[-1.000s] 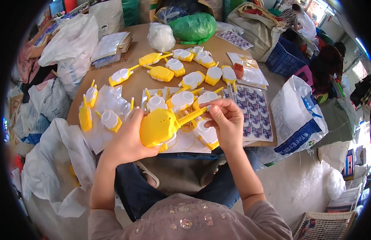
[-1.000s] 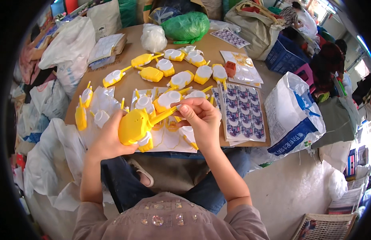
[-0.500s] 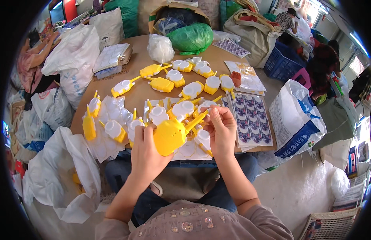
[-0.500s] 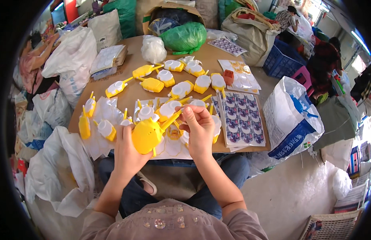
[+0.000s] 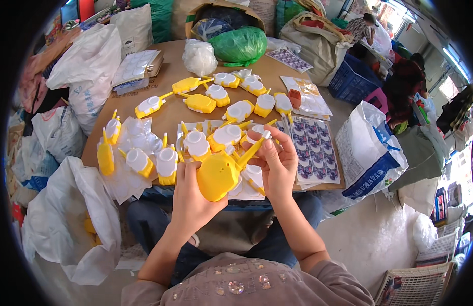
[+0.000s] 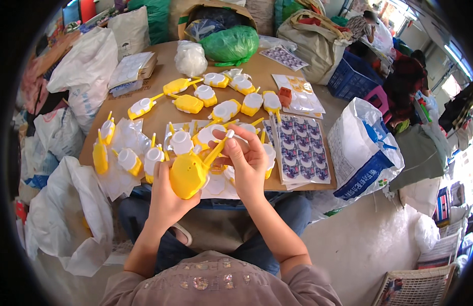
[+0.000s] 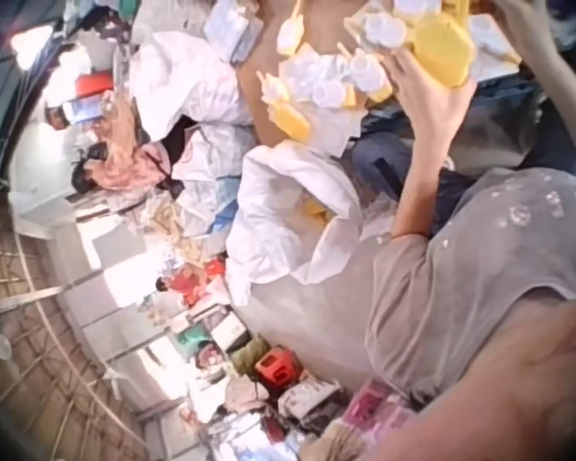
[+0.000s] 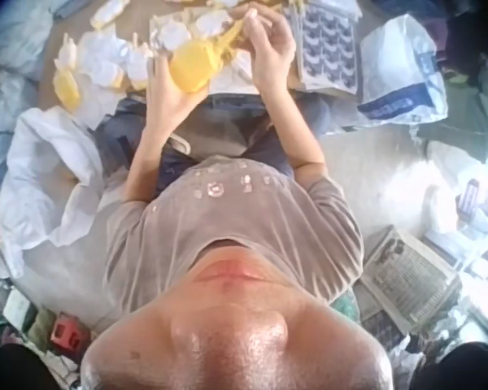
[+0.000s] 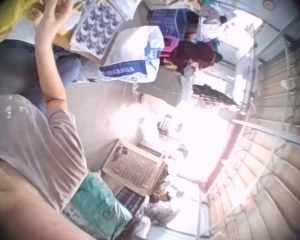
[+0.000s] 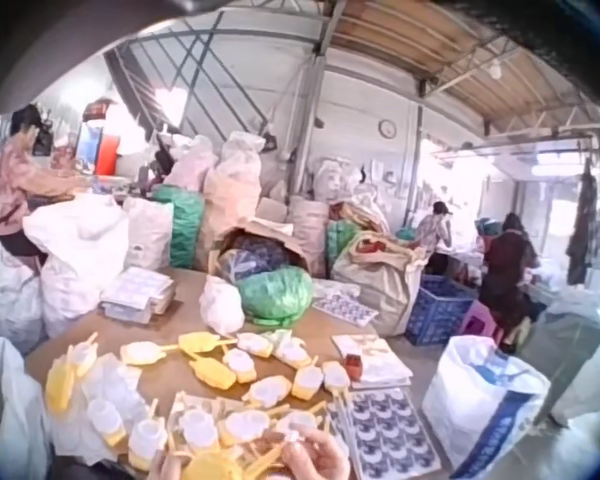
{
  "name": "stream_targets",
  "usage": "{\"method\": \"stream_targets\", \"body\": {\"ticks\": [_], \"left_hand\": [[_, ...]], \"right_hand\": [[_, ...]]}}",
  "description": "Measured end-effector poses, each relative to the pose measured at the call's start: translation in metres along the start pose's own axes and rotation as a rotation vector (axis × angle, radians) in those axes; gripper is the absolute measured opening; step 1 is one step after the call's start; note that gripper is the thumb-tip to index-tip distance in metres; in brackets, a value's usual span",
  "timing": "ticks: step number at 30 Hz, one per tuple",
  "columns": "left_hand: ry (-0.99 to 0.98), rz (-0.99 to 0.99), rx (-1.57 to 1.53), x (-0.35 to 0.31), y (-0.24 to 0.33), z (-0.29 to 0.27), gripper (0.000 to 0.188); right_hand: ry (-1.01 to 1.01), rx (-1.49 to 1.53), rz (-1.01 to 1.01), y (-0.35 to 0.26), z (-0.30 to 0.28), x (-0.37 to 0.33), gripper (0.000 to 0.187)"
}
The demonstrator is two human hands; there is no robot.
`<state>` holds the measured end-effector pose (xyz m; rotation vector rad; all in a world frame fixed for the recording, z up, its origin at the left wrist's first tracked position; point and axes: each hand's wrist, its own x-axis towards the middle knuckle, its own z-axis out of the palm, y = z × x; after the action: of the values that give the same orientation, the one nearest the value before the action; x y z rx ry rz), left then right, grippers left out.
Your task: Peeling and applying decorative stickers to the front of yellow toy walkie-talkies.
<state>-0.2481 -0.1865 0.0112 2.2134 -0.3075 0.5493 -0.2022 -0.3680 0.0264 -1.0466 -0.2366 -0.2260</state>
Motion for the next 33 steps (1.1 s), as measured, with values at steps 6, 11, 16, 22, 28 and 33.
{"method": "stream_targets", "body": {"ticks": [6, 11, 16, 22, 28, 33], "left_hand": [[-0.157, -0.107, -0.186, -0.003, -0.004, -0.006, 0.066], [-0.186, -0.184, -0.374, -0.003, 0.002, -0.009, 0.06], [-0.19, -0.217, -0.448, -0.008, 0.006, -0.01, 0.059], [-0.169, -0.273, -0.497, -0.011, 0.009, -0.004, 0.059], [-0.058, -0.281, -0.446, -0.016, 0.005, -0.002, 0.058], [-0.003, -0.137, -0.116, 0.022, -0.03, 0.007, 0.071]], "right_hand": [[-0.168, -0.16, -0.237, 0.003, 0.001, 0.0, 0.041], [-0.17, -0.163, -0.225, -0.001, 0.007, 0.0, 0.034], [-0.173, -0.226, -0.245, -0.003, 0.011, -0.006, 0.03], [-0.115, -0.238, -0.326, 0.005, 0.018, -0.006, 0.031], [-0.079, -0.17, -0.266, 0.015, 0.035, -0.006, 0.033], [-0.074, -0.219, 0.033, 0.017, 0.036, 0.042, 0.031]]}}
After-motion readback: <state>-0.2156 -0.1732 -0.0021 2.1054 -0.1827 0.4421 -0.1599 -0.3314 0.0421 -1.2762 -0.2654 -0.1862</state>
